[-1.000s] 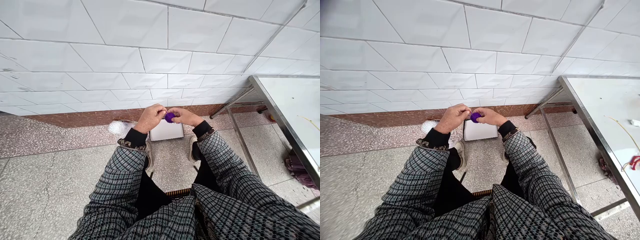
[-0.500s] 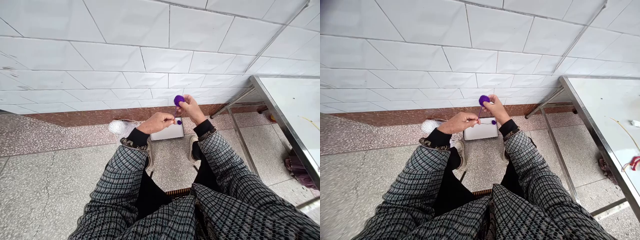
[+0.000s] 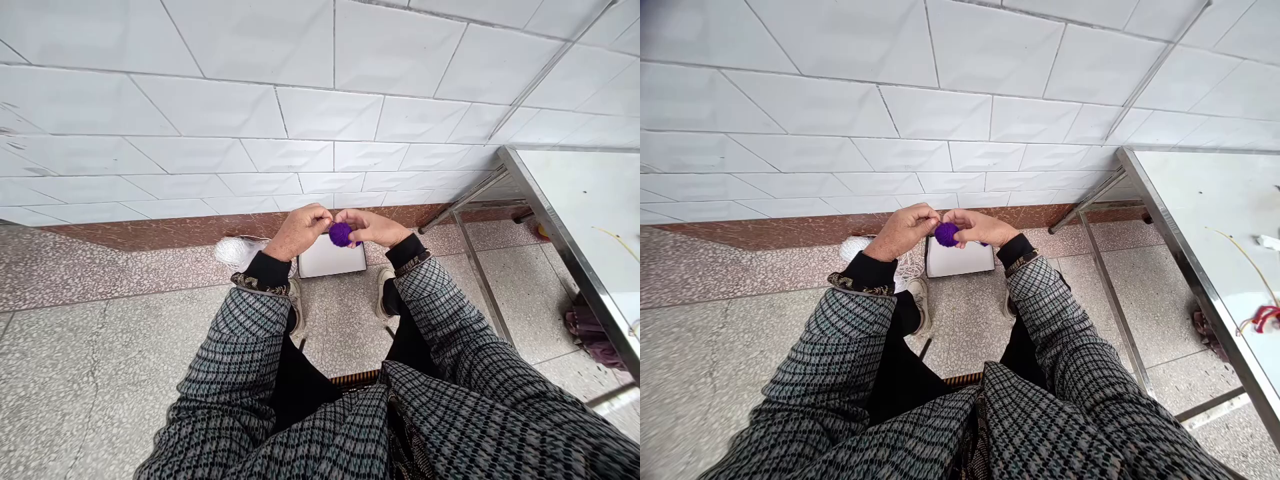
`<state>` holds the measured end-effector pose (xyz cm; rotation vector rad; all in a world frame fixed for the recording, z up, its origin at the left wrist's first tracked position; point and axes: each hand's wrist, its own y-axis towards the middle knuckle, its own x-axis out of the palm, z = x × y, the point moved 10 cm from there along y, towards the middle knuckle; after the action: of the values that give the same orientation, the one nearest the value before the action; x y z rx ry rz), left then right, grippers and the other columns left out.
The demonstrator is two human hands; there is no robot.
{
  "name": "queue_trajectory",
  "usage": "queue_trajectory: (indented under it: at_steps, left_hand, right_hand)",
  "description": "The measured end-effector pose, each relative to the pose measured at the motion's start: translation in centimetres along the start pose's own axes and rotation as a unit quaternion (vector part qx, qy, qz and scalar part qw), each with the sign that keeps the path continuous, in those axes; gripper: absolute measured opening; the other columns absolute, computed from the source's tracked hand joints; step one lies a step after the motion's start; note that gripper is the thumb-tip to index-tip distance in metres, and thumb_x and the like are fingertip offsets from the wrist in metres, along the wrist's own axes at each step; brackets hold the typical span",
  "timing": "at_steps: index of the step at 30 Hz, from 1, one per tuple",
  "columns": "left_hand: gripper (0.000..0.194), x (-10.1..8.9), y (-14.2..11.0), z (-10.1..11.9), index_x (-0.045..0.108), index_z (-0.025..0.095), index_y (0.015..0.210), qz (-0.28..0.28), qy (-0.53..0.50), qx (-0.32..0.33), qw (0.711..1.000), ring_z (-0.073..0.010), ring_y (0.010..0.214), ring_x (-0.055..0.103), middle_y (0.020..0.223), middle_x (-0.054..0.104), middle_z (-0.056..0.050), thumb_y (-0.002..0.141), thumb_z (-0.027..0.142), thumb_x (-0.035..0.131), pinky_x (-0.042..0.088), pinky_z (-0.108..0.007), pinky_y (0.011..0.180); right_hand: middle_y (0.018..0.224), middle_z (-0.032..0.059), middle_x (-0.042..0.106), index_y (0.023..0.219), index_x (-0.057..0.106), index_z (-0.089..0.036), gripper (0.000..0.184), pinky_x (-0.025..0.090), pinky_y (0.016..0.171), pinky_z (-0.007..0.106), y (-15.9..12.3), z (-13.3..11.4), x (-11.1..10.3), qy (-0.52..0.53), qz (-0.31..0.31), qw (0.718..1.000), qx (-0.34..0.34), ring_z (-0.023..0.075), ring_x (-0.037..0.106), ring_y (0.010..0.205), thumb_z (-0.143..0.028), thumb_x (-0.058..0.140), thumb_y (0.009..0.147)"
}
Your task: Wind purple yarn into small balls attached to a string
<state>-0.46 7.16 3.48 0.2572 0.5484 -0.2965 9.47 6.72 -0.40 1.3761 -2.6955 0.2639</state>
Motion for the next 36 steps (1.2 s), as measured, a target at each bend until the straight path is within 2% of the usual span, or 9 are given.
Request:
queue_trajectory:
  at_steps: [3,8,14,17,19,22,25,30,36]
  left_hand:
    - [0.021,0.4,0.0,-0.8,0.062,0.016,0.078,-0.002,-0.009,-0.019,1.000,-0.0168,0.077,0.056,0.078,0.062,-0.003,0.087,0.030,0.049,0.045,-0.029,0.074]
    - [0.020,3.6,-0.3,0.3,0.061,0.017,0.077,-0.134,-0.005,0.007,0.991,-0.0127,0.065,0.051,0.069,0.058,0.001,0.088,0.028,0.048,0.041,-0.026,0.067]
    - [0.020,4.6,-0.8,1.9,0.065,0.016,0.080,-0.185,-0.009,0.032,0.982,-0.0115,0.064,0.052,0.070,0.060,0.001,0.087,0.027,0.049,0.041,-0.025,0.065]
    - [0.023,3.2,-0.5,1.5,0.064,0.016,0.079,-0.135,-0.006,0.026,0.990,-0.0122,0.064,0.051,0.070,0.060,0.000,0.087,0.031,0.050,0.041,-0.026,0.064]
    - [0.022,2.2,-0.4,1.2,0.064,0.016,0.079,-0.097,-0.009,0.018,0.995,-0.0133,0.066,0.053,0.072,0.062,-0.002,0.086,0.032,0.050,0.042,-0.027,0.065]
    - [0.020,1.0,-0.3,0.6,0.064,0.016,0.078,-0.059,-0.016,0.004,0.998,-0.0153,0.073,0.057,0.078,0.066,-0.004,0.083,0.030,0.051,0.045,-0.028,0.071]
    - [0.020,0.5,-0.2,-0.2,0.064,0.016,0.078,-0.042,-0.009,-0.016,0.999,-0.0159,0.074,0.057,0.078,0.067,-0.004,0.083,0.031,0.052,0.046,-0.029,0.073]
    - [0.023,1.1,0.0,-1.5,0.063,0.016,0.076,-0.040,0.009,-0.042,0.998,-0.0157,0.069,0.054,0.071,0.062,-0.001,0.085,0.032,0.049,0.044,-0.028,0.069]
    - [0.020,5.2,-0.7,0.5,0.065,0.017,0.081,-0.194,0.013,0.013,0.981,-0.0134,0.066,0.053,0.072,0.062,0.000,0.084,0.026,0.048,0.041,-0.026,0.067]
  right_hand:
    - [0.095,0.0010,0.062,0.107,0.052,-0.019,0.045,0.054,0.063,0.023,-0.3,-1.4,-1.5,0.096,0.067,0.992,-0.054,0.0087,0.060,0.070,-0.028,0.077,0.071]
    - [0.094,0.0007,0.062,0.106,0.050,-0.023,0.049,0.057,0.066,0.023,-1.4,-2.5,-5.9,0.187,0.255,0.938,-0.141,0.0102,0.062,0.075,-0.039,0.080,0.072]
    - [0.078,-0.0027,0.060,0.095,0.048,-0.020,0.027,0.047,0.052,0.019,-1.4,0.5,-7.4,0.036,0.365,0.930,-0.003,0.0066,0.054,0.057,-0.022,0.070,0.079]
    - [0.079,-0.0033,0.059,0.093,0.050,-0.018,0.026,0.044,0.053,0.020,-1.1,0.5,-6.3,-0.093,0.334,0.937,0.043,0.0066,0.051,0.057,-0.010,0.066,0.074]
    - [0.080,-0.0025,0.060,0.093,0.052,-0.018,0.027,0.045,0.054,0.021,-0.5,0.8,-4.6,-0.134,0.249,0.957,0.074,0.0076,0.052,0.060,-0.006,0.065,0.072]
    - [0.080,-0.0013,0.061,0.094,0.055,-0.017,0.028,0.046,0.057,0.021,-0.1,1.3,-1.7,-0.123,0.102,0.982,0.101,0.0095,0.054,0.065,-0.006,0.065,0.071]
    - [0.085,-0.0009,0.063,0.097,0.056,-0.018,0.030,0.049,0.060,0.022,-0.2,0.8,-0.3,-0.049,0.034,0.996,0.068,0.0096,0.056,0.069,-0.009,0.066,0.070]
    - [0.091,-0.0005,0.063,0.105,0.052,-0.020,0.044,0.051,0.063,0.023,-0.5,-1.4,-1.2,0.100,0.072,0.992,-0.037,0.0087,0.058,0.068,-0.026,0.077,0.070]
    - [0.092,-0.0012,0.062,0.111,0.048,-0.022,0.056,0.053,0.066,0.020,-0.8,-2.2,-4.8,0.140,0.222,0.959,-0.107,0.0074,0.060,0.070,-0.041,0.082,0.071]
